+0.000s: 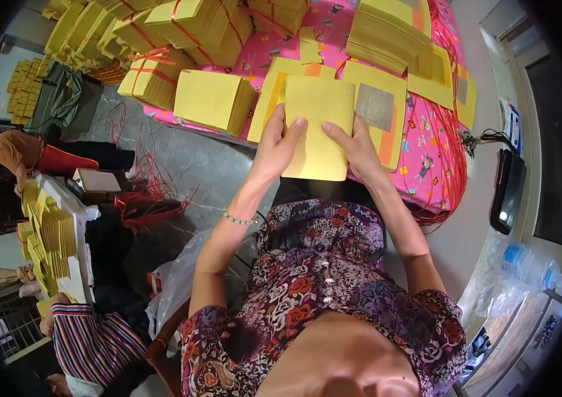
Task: Organizing and stacking yellow spirit paper on a table.
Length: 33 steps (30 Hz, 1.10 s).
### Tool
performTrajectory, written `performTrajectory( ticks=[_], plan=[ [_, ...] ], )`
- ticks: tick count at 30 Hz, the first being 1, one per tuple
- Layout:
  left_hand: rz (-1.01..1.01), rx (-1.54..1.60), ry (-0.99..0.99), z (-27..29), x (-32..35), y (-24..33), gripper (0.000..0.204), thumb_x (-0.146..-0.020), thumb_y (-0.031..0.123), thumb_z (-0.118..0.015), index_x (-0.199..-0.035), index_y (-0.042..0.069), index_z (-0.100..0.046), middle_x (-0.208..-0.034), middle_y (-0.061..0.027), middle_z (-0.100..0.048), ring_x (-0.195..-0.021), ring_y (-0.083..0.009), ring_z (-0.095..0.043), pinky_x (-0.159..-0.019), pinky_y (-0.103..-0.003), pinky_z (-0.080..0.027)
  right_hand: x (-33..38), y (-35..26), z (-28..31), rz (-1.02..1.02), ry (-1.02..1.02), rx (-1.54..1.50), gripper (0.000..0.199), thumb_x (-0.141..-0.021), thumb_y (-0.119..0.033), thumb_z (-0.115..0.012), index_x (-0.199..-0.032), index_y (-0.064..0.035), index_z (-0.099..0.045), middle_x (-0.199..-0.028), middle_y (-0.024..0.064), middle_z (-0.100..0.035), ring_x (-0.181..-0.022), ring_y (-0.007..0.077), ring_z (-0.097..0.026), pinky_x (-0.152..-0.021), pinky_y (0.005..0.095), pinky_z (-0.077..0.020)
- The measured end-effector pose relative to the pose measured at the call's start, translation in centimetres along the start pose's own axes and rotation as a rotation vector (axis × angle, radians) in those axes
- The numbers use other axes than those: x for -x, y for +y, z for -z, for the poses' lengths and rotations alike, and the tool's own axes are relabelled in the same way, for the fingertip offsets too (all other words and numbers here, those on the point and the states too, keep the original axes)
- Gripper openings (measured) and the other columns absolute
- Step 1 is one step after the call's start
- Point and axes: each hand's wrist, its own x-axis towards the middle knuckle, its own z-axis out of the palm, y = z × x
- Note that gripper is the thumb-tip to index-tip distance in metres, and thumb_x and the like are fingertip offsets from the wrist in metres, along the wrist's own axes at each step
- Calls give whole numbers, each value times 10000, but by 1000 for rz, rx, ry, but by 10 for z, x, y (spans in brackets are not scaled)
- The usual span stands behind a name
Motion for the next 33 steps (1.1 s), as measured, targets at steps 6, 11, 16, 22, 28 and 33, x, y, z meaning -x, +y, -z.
performTrajectory(
  ticks=[6, 11, 16, 22, 28, 33],
  plan=[
    [162, 73, 23, 6, -13, 0, 328, -942, 63, -449, -1249, -25, -374, -1147, -128, -552, -1025, -158, -554, -864, -289, -461, -8, -4, -1, -160, 8, -75, 451, -849, -147, -654, -1214, 38, -466, -1106, 126, -597, -959, 171, -608, -806, 295, -511],
    [244, 124, 12, 8, -16, 2, 321, -944, 70, -425, -1250, -17, -380, -1145, -129, -553, -1011, -172, -567, -848, -298, -476, -13, 0, 0, -236, 22, -126, 435, -847, -159, -661, -1190, 47, -490, -1096, 129, -607, -947, 178, -620, -792, 300, -524],
    [315, 191, 24, 8, -17, 0, 325, -944, 81, -425, -1251, -16, -384, -1144, -129, -553, -1015, -190, -572, -848, -309, -483, -15, 6, 3, -259, 28, -159, 419, -847, -152, -660, -1180, 46, -502, -1079, 123, -615, -933, 179, -626, -788, 297, -526],
    [312, 194, 14, 12, -19, -7, 377, -939, 101, -457, -1292, -15, -399, -1194, -112, -553, -1047, -174, -572, -878, -297, -470, -14, 3, 0, -233, 26, -126, 423, -848, -137, -657, -1198, 35, -492, -1098, 122, -608, -949, 176, -619, -801, 299, -520],
    [123, 94, 48, 1, -9, -2, 360, -941, 64, -438, -1280, -23, -355, -1213, -138, -523, -1095, -173, -525, -913, -302, -437, -10, 1, -2, -111, -10, -50, 462, -849, -101, -649, -1250, 10, -447, -1156, 104, -577, -1022, 160, -575, -868, 301, -481],
    [-2, 53, 76, -10, 2, -7, 365, -939, 34, -433, -1288, -27, -341, -1224, -138, -513, -1121, -164, -495, -943, -298, -405, -4, -3, 1, -45, -45, 21, 495, -838, -77, -655, -1271, -3, -425, -1171, 92, -563, -1053, 150, -550, -894, 297, -460]
  ],
)
